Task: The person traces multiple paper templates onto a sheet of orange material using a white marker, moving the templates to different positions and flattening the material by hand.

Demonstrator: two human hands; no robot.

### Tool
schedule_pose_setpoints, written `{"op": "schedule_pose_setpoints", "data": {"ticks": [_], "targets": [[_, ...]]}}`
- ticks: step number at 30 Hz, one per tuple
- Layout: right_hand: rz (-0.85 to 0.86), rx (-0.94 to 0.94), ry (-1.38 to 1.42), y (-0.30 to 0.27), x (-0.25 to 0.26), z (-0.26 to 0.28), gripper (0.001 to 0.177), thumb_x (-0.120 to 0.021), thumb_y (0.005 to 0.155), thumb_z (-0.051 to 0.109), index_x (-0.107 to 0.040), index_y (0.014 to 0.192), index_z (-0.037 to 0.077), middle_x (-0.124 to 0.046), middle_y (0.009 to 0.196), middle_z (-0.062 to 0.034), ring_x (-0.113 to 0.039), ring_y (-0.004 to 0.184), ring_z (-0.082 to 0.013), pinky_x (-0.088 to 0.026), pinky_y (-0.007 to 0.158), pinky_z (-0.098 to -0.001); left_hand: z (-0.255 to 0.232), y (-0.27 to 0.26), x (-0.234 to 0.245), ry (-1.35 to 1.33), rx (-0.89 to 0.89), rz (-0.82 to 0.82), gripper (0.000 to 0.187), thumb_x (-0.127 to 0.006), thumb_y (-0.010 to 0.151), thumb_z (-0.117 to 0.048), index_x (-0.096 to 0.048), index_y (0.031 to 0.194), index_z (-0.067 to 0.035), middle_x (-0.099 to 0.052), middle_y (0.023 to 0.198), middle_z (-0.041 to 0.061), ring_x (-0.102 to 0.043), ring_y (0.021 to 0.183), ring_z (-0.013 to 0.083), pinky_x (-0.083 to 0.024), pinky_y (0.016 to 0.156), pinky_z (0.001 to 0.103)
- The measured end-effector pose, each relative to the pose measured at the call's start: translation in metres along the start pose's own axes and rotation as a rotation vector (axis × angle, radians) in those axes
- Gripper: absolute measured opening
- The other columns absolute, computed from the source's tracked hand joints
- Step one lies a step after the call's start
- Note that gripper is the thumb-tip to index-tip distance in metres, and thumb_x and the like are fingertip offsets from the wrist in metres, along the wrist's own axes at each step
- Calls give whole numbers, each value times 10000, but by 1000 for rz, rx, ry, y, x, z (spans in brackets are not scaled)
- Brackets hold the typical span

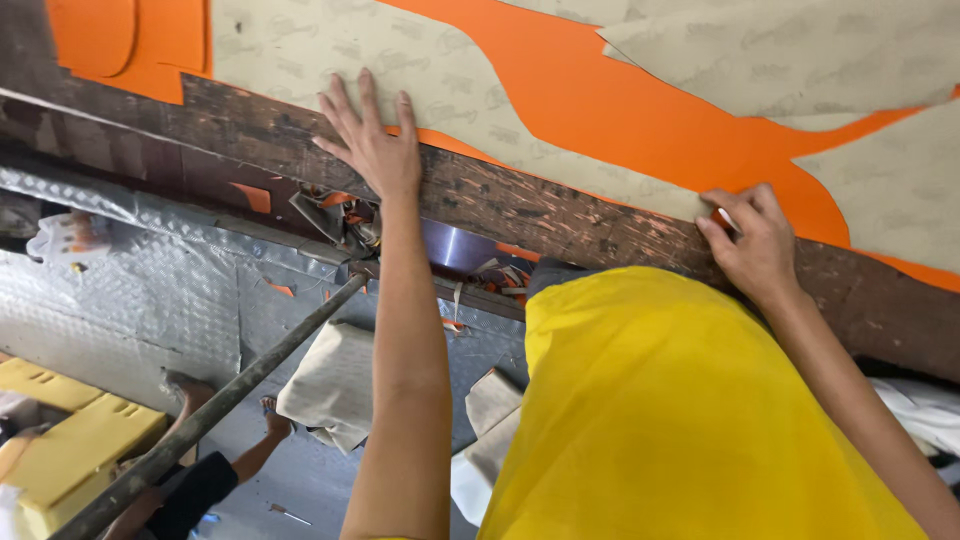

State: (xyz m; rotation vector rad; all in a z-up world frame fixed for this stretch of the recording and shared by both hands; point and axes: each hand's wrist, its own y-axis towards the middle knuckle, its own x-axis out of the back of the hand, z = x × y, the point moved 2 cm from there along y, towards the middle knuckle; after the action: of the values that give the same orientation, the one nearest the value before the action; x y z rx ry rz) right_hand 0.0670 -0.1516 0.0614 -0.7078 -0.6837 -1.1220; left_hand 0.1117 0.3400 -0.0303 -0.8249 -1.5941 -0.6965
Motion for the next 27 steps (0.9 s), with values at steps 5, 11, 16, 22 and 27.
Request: {"op": "schedule_pose_setpoints", "data": {"ticks": [5, 11, 16, 22, 27], "targets": [[9, -29, 7, -1, -1, -2, 321, -791, 952, 163, -735, 1263, 106, -567, 1038, -101, -618, 916, -251, -527, 790, -372, -3, -3, 9, -47, -7, -26, 572, -552, 1027, -579, -492, 1539, -333, -283, 1680, 43, -162, 1583, 318, -22, 1229, 719], [-3, -37, 3, -2, -1, -4, 324, -793, 937, 156, -737, 1253, 109, -589, 1019, -94, -633, 902, -243, -533, 783, -372, -8, -6, 19, -111, 1, -27, 550, -581, 1015, -522, -535, 1513, -293, -313, 1662, 75, -172, 1575, 334, -21, 1221, 716], [11, -59, 7, 5, -1, 2, 319, -792, 919, 155, -739, 1230, 111, -599, 1004, -91, -644, 869, -239, -533, 760, -375, -8, -3, 17, -113, 23, -44, 535, -576, 1026, -505, -547, 1505, -270, -319, 1662, 86, -173, 1574, 336, -26, 1230, 699], [10, -60, 19, 5, -1, 7, 308, -790, 918, 155, -738, 1217, 105, -602, 1015, -99, -648, 888, -245, -533, 769, -373, -8, -2, 13, -143, 21, -48, 540, -578, 1016, -507, -552, 1503, -274, -325, 1664, 88, -179, 1572, 339, -22, 1239, 679], [-23, -66, 131, 14, 5, 3, 310, -770, 913, 153, -726, 1208, 68, -591, 972, -115, -625, 899, -267, -514, 803, -368, -3, -1, 11, -179, -12, -93, 549, -580, 1048, -474, -519, 1539, -237, -288, 1680, 116, -186, 1571, 354, 7, 1224, 680]]}}
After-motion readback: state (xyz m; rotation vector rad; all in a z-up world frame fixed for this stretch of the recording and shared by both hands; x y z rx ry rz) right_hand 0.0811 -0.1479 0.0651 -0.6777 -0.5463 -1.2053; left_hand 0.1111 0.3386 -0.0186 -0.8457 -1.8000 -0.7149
